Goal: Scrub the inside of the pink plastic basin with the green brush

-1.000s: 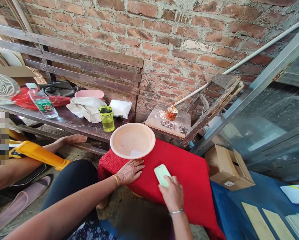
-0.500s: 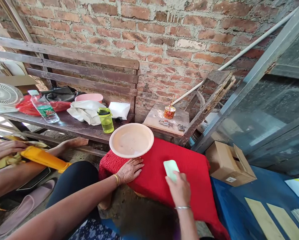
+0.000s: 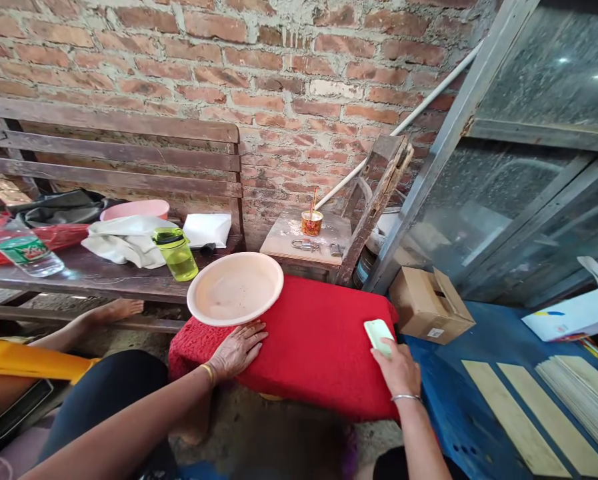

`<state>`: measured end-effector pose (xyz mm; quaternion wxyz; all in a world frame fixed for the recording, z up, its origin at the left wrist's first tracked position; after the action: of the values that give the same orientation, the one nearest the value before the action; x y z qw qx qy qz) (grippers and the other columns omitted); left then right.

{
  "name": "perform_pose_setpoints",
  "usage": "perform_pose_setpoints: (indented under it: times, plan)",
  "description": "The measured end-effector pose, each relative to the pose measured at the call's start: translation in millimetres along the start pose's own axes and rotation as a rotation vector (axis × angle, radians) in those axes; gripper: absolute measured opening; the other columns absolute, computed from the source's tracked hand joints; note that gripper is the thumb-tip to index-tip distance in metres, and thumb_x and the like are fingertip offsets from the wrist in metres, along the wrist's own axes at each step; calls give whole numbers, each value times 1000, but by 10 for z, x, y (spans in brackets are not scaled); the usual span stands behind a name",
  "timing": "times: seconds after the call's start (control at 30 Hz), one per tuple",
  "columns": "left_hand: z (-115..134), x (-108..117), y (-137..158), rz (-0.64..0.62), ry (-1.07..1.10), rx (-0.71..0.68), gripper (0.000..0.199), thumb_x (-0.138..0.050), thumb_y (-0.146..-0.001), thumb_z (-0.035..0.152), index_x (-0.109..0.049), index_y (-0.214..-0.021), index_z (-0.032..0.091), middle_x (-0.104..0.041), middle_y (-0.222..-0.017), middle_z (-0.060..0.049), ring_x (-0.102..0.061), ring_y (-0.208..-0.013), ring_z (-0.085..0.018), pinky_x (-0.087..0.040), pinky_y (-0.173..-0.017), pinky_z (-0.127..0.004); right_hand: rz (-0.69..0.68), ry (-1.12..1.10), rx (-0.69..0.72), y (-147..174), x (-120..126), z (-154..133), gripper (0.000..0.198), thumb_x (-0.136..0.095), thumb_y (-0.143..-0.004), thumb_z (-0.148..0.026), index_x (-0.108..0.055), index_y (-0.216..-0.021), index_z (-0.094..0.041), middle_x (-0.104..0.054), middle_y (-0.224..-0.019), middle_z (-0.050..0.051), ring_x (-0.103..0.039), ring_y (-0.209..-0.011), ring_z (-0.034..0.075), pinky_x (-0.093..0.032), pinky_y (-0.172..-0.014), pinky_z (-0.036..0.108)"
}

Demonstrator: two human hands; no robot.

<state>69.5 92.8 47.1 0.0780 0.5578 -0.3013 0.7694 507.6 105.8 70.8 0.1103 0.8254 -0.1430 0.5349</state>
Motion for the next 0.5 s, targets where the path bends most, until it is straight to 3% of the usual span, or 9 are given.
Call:
perform_pose_setpoints:
  times: [0.1,0.2,0.27,0.4,0.5]
  plan:
    - [-3,18,0,4,7,-1,35,-47,-97,24,-69,-124,21,-64,-136,-10,-57,-130,-26,-45,-111,-47,63,-345,-230,-72,106,698,51,-65,-65,-60,-74,-101,-26,-71,-97,5,-66,-91,27,-49,-82,36]
    - [5,31,-5,7,-14,-15,34,-47,-97,23,-69,-123,20,-64,-135,-11,-58,-128,-27,-46,-110,-47,103,-486,-356,-36,144,1095,42,-67,-55,-59,-72,-77,-23,-74,-85,8,-67,-88,30,-49,-75,37]
    - [16,36,-10,8,-31,-30,35,-47,-96,23,-69,-123,19,-64,-135,-11,-58,-128,-27,-47,-109,-47,130,-530,-394,-5,159,1186,46,-65,-55,-60,-72,-78,-22,-75,-87,10,-67,-89,31,-50,-72,37]
    - [31,42,-20,4,-46,-31,35,-46,-96,23,-69,-123,20,-65,-134,-11,-59,-127,-26,-47,-109,-46,143,-646,-402,-32,76,1052,69,-60,-60,-68,-71,-107,-18,-75,-105,10,-69,-92,28,-52,-65,33]
    - [39,40,-25,-19,-53,-4,35,-48,-95,22,-68,-124,21,-64,-136,-10,-58,-128,-25,-46,-110,-46,126,-647,-377,-115,-16,910,63,-62,-59,-67,-73,-100,-20,-75,-101,10,-70,-89,28,-52,-64,33]
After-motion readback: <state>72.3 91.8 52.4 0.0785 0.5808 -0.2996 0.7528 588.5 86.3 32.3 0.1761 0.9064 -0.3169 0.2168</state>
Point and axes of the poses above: each hand's wrist, its own y-axis away from the middle knuckle, its own x-axis out of the back of the hand, z = x × y, the point moved 9 cm from there along -y, towards the middle knuckle
